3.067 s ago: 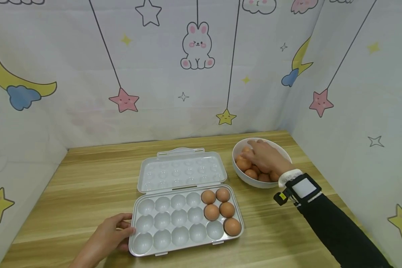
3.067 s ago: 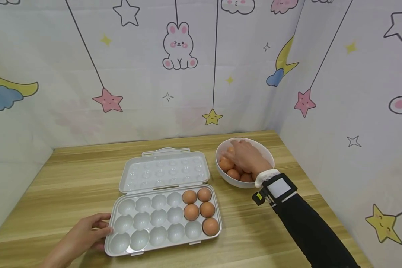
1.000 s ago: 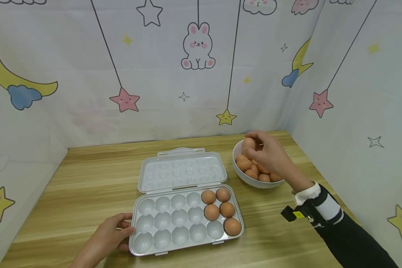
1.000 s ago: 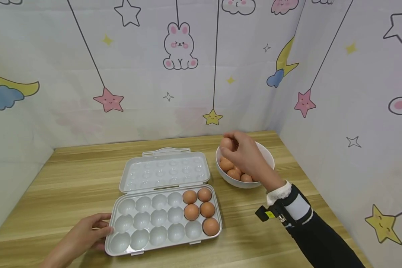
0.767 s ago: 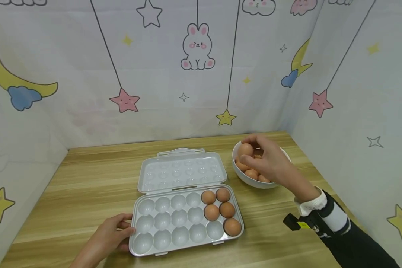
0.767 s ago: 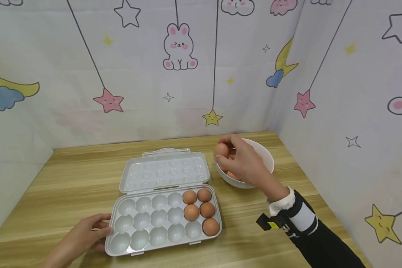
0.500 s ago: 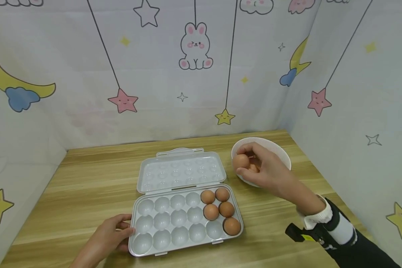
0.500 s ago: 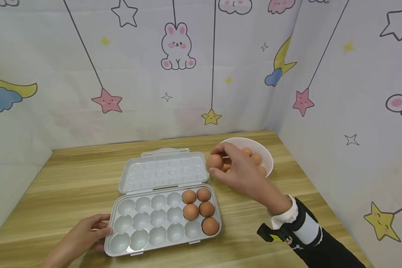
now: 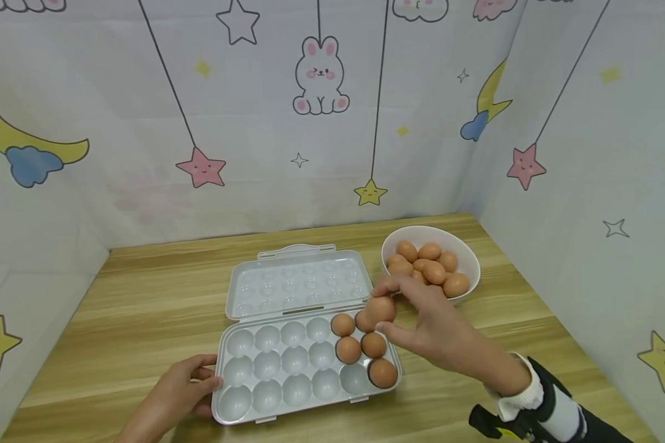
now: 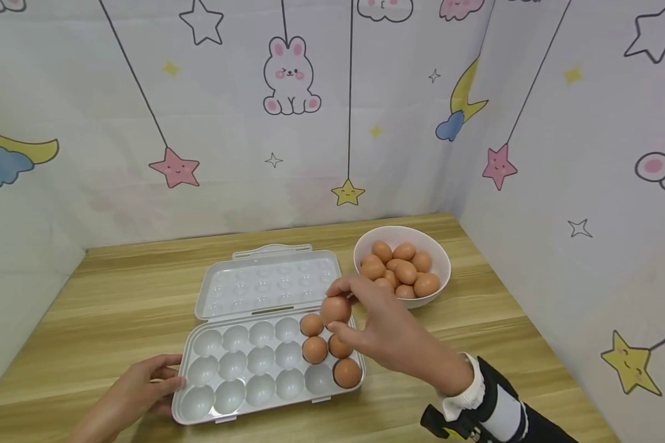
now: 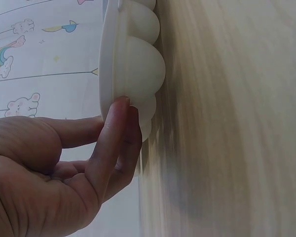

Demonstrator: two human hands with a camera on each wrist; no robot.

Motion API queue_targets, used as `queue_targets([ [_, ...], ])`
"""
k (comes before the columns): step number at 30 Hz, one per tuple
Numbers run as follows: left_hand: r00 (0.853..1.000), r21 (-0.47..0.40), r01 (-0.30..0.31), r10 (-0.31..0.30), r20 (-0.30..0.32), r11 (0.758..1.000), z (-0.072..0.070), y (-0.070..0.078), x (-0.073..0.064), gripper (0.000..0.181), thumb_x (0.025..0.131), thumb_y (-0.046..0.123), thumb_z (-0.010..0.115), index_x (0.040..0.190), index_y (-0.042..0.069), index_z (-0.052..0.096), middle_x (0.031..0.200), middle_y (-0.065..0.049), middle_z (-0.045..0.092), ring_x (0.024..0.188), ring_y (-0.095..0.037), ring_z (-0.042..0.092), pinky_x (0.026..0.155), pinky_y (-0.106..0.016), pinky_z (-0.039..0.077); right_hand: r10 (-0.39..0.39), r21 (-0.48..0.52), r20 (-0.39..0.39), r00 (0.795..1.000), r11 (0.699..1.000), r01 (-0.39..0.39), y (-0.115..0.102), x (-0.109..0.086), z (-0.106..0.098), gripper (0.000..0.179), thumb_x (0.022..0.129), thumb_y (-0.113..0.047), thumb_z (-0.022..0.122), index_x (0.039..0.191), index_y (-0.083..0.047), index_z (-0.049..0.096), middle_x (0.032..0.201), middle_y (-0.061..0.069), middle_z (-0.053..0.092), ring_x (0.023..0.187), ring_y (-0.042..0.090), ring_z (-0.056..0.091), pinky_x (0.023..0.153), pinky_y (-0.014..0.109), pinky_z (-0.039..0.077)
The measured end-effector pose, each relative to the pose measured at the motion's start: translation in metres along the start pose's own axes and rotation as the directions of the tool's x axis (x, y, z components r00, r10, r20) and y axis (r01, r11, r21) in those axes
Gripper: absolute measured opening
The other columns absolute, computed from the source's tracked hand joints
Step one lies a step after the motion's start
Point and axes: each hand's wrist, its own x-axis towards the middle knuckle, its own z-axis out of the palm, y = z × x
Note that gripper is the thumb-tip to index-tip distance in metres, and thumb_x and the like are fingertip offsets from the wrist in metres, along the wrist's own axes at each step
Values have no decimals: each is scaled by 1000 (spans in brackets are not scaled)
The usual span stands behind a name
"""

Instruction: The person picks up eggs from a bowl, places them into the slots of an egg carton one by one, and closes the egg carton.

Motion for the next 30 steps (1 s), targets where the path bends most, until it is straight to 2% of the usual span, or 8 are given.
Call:
queue_targets([
  [5, 1000, -8, -9, 10, 17, 1000, -2, 0, 0, 55, 88, 3, 63, 132, -20, 39, 95, -16, 59, 75, -25, 64, 59, -38, 57, 2, 42, 60, 998, 999, -4, 2, -8, 15, 37, 79, -7, 75, 111, -10, 56, 105, -2, 59, 93, 11, 55, 83, 24, 48],
  [10, 1000, -19, 5, -4, 22, 1000, -2, 0, -1, 56, 88, 3, 63, 133, -20, 39, 96, -17, 59, 77, -26, 64, 61, -38, 57, 9, 47, 102, 995, 999, -14, 7, -20, 30, 42, 77, -1, 72, 113, -13, 55, 106, -5, 57, 94, 10, 53, 80, 23, 47],
  [14, 1000, -6, 5, -5, 20, 1000, -2, -1, 0, 57, 87, 3, 64, 132, -21, 39, 96, -17, 59, 78, -26, 64, 60, -37, 57, 0, 60, 159, 987, 998, -10, 12, -28, 44, 44, 74, 4, 69, 110, -14, 51, 102, -4, 49, 90, 9, 51, 70, 23, 48],
  [17, 1000, -4, 10, -10, 11, 1000, -1, -1, 0, 57, 87, 3, 65, 132, -19, 40, 96, -16, 59, 77, -26, 64, 60, -37, 57, -30, 57, 183, 983, 998, 20, 17, -32, 54, 41, 73, 6, 67, 104, -14, 49, 95, -3, 42, 87, 9, 48, 64, 23, 47],
  [20, 1000, -6, 16, -16, 1, 1000, -1, -1, 0, 56, 87, 4, 65, 133, -18, 41, 96, -16, 59, 76, -25, 64, 60, -37, 57, -67, 42, 195, 979, 997, 60, 21, -36, 64, 39, 74, 7, 66, 102, -13, 48, 93, -2, 42, 90, 11, 45, 67, 24, 47],
  [26, 1000, -25, 27, -27, 1, 999, -1, -1, 0, 56, 88, 3, 64, 133, -18, 40, 97, -17, 58, 77, -26, 64, 61, -38, 57, -34, -117, 242, 970, 991, 64, 25, -47, 78, 37, 74, -1, 70, 100, -16, 50, 95, -6, 41, 90, 6, 39, 73, 14, 40],
  [30, 1000, -33, 24, -25, -13, 999, 1, -1, -1, 56, 87, 2, 64, 133, -18, 40, 98, -17, 59, 77, -26, 64, 61, -37, 57, -43, -206, 225, 974, 974, 90, 27, -51, 83, 37, 70, -3, 70, 99, -18, 53, 96, -7, 40, 93, 6, 38, 75, 13, 38],
])
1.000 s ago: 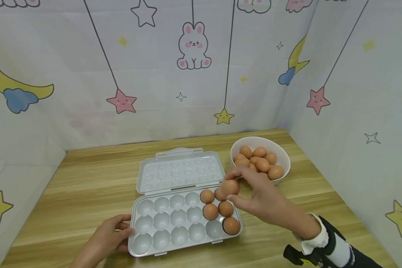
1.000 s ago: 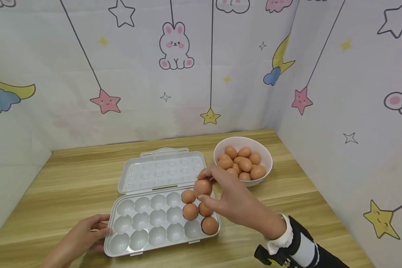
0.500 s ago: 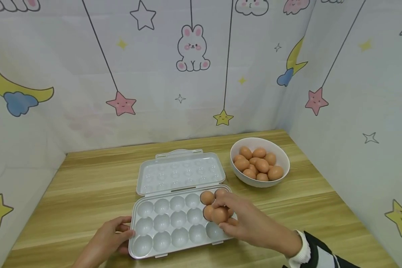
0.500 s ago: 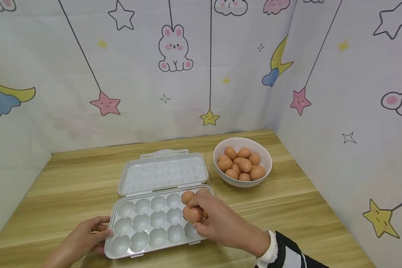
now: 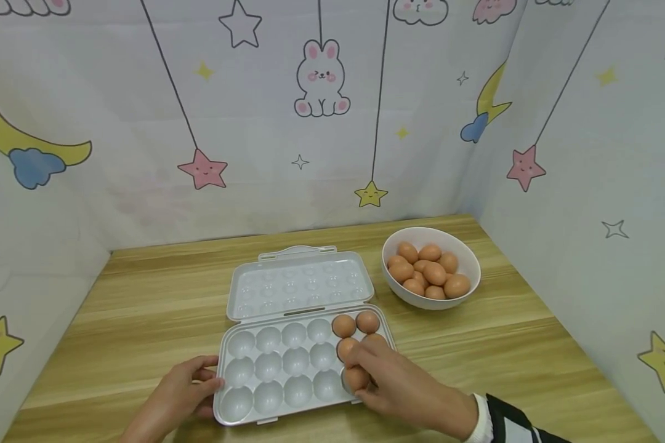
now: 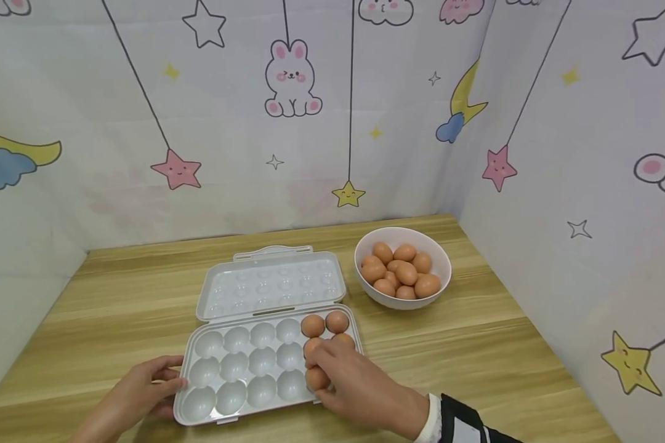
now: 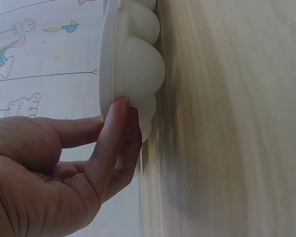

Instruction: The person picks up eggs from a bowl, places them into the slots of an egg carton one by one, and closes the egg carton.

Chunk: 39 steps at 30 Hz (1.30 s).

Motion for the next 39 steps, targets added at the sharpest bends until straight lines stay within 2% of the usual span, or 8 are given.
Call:
queue_targets([
  [4, 1000, 5, -11, 11, 0, 1000, 0, 0, 0, 55, 87, 2, 64, 133, -19, 40, 97, -17, 59, 77, -26, 64, 60, -37, 57, -32, -62, -35, 999, 998, 30, 1, -1, 5, 41, 65, -4, 73, 99, -17, 55, 96, -8, 41, 91, 8, 38, 76, 18, 38],
  [7, 1000, 8, -14, 14, 3, 1000, 0, 0, -1, 55, 88, 3, 63, 132, -19, 40, 97, -17, 59, 76, -26, 64, 60, -36, 57, -30, -81, -32, 999, 996, 27, 2, -2, 8, 41, 65, -6, 75, 99, -17, 55, 96, -8, 42, 91, 8, 38, 77, 19, 38],
  [13, 1000, 9, -21, 21, 6, 1000, -1, 1, -1, 55, 88, 4, 64, 132, -19, 40, 96, -16, 59, 77, -26, 64, 60, -37, 57, -36, -46, -12, 999, 998, 35, 4, -2, 11, 30, 70, -6, 75, 90, -19, 57, 91, -11, 47, 89, 4, 39, 76, 16, 37],
  [18, 1000, 5, -18, 18, 9, 1000, -1, 1, -1, 55, 88, 4, 64, 133, -18, 41, 96, -17, 59, 77, -26, 64, 60, -37, 57, -72, -58, -19, 997, 996, 70, 4, -2, 11, 31, 71, -6, 76, 90, -19, 56, 94, -10, 49, 89, 4, 40, 78, 16, 37],
  [27, 999, 0, -25, 25, 21, 1000, -1, 1, -2, 55, 88, 4, 64, 132, -18, 41, 95, -17, 59, 76, -26, 64, 60, -37, 57, -89, -80, -96, 991, 993, 82, 1, 0, 8, 21, 76, -9, 73, 86, -20, 57, 90, -11, 49, 86, 4, 38, 76, 17, 35],
  [33, 1000, 12, -15, 14, 9, 1000, -1, 1, -1, 55, 87, 3, 64, 133, -18, 41, 94, -16, 59, 76, -26, 64, 59, -37, 57, -20, -158, -61, 998, 987, 10, -2, 3, -10, 22, 79, -19, 73, 96, -19, 61, 92, -11, 47, 85, 4, 43, 76, 21, 39],
  [36, 1000, 10, -12, 12, 9, 1000, -1, 1, -1, 55, 87, 3, 64, 132, -18, 41, 95, -16, 59, 77, -26, 64, 60, -37, 57, 0, -158, -48, 999, 987, -7, -3, 7, -25, 23, 77, -19, 75, 95, -20, 59, 99, -10, 48, 85, 4, 45, 75, 22, 41],
  [39, 1000, 12, -6, 6, 8, 1000, 0, 2, 0, 55, 87, 3, 64, 133, -18, 41, 96, -16, 59, 77, -26, 64, 60, -37, 57, 36, -149, -52, 998, 988, -43, -4, 10, -42, 27, 78, -18, 74, 102, -19, 61, 112, -8, 51, 95, 6, 48, 82, 25, 44],
])
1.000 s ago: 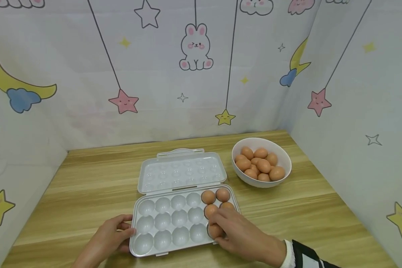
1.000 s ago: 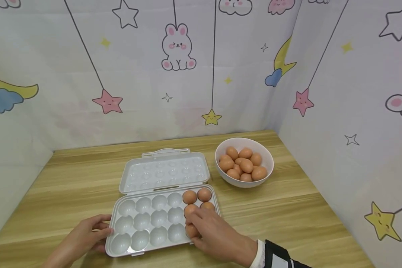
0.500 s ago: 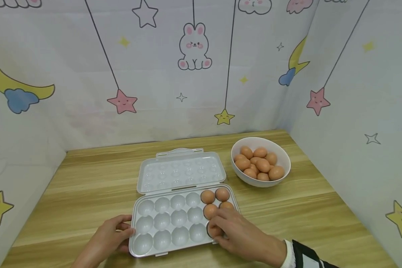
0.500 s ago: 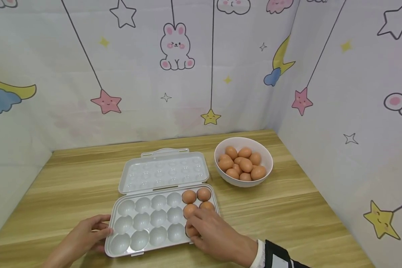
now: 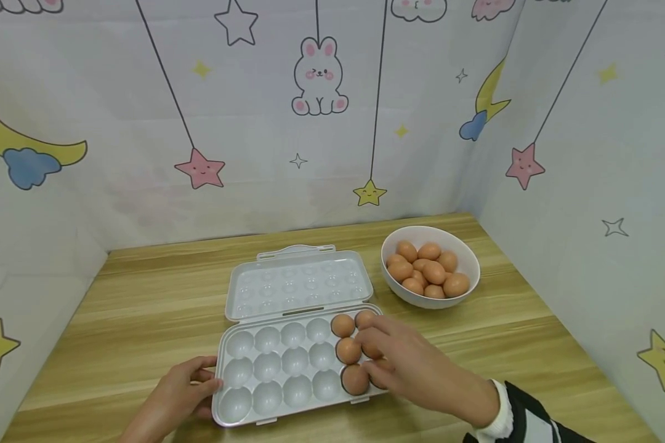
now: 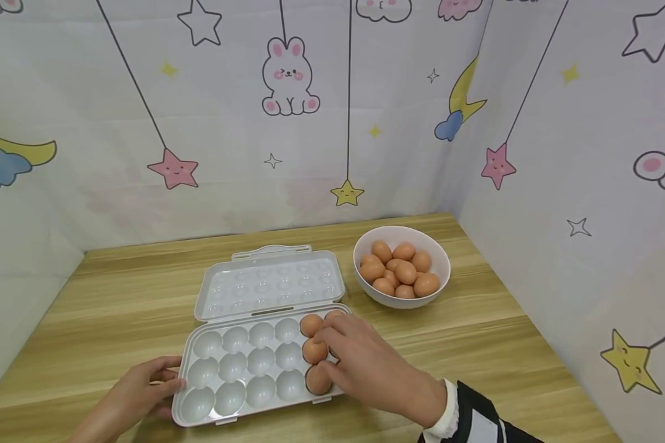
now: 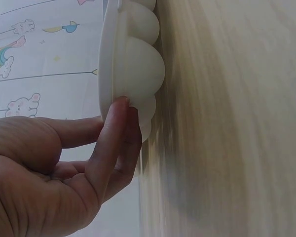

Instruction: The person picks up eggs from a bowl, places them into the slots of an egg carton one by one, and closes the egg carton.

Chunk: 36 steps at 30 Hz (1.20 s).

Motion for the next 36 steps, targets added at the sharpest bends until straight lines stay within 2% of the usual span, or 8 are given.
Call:
queue_targets([
  [5, 1000, 18, 17, -18, 2, 1000, 0, 2, 0, 56, 87, 4, 65, 133, -17, 41, 96, -16, 59, 77, -26, 64, 61, -37, 57, 27, -25, -47, 999, 999, -28, 2, 4, -27, 42, 82, -19, 72, 122, -14, 60, 129, 1, 53, 118, 18, 48, 97, 38, 42],
  [9, 1000, 28, 16, -16, 9, 999, 0, 2, 1, 56, 87, 4, 65, 133, -18, 41, 96, -16, 60, 78, -26, 63, 61, -37, 57, 33, -49, -80, 996, 998, -37, 4, 8, -48, 47, 84, -25, 72, 128, -12, 59, 132, 4, 51, 122, 22, 47, 101, 40, 38],
  [14, 1000, 36, 4, -4, 9, 999, 0, 2, 1, 55, 87, 3, 65, 132, -18, 42, 96, -16, 61, 78, -26, 64, 60, -36, 57, 61, -112, -79, 995, 991, -70, 9, 11, -74, 62, 84, -40, 69, 135, -7, 55, 141, 5, 46, 130, 22, 41, 105, 39, 34],
  [21, 1000, 72, -7, 7, 4, 997, 0, 2, 2, 53, 86, 3, 66, 131, -17, 45, 93, -14, 61, 77, -25, 64, 58, -35, 57, 125, -112, -62, 990, 985, -131, 23, 13, -104, 65, 87, -38, 67, 142, -9, 48, 146, 5, 42, 133, 27, 37, 108, 48, 28],
  [29, 997, 128, 47, -39, -64, 991, 3, 8, 5, 58, 82, -2, 66, 135, -11, 42, 93, -14, 59, 73, -23, 62, 55, -35, 56, 303, -61, 28, 953, 952, -300, 43, 10, -124, 65, 92, -38, 60, 146, -6, 41, 143, 14, 42, 132, 35, 36, 102, 55, 35],
  [36, 997, 194, 45, -33, -66, 980, 4, 12, 9, 61, 81, -4, 66, 136, -11, 40, 91, -13, 58, 70, -21, 61, 53, -34, 56, 360, -58, 55, 932, 932, -356, 60, 10, -130, 68, 93, -44, 56, 146, -4, 41, 143, 13, 43, 131, 32, 38, 105, 51, 33],
])
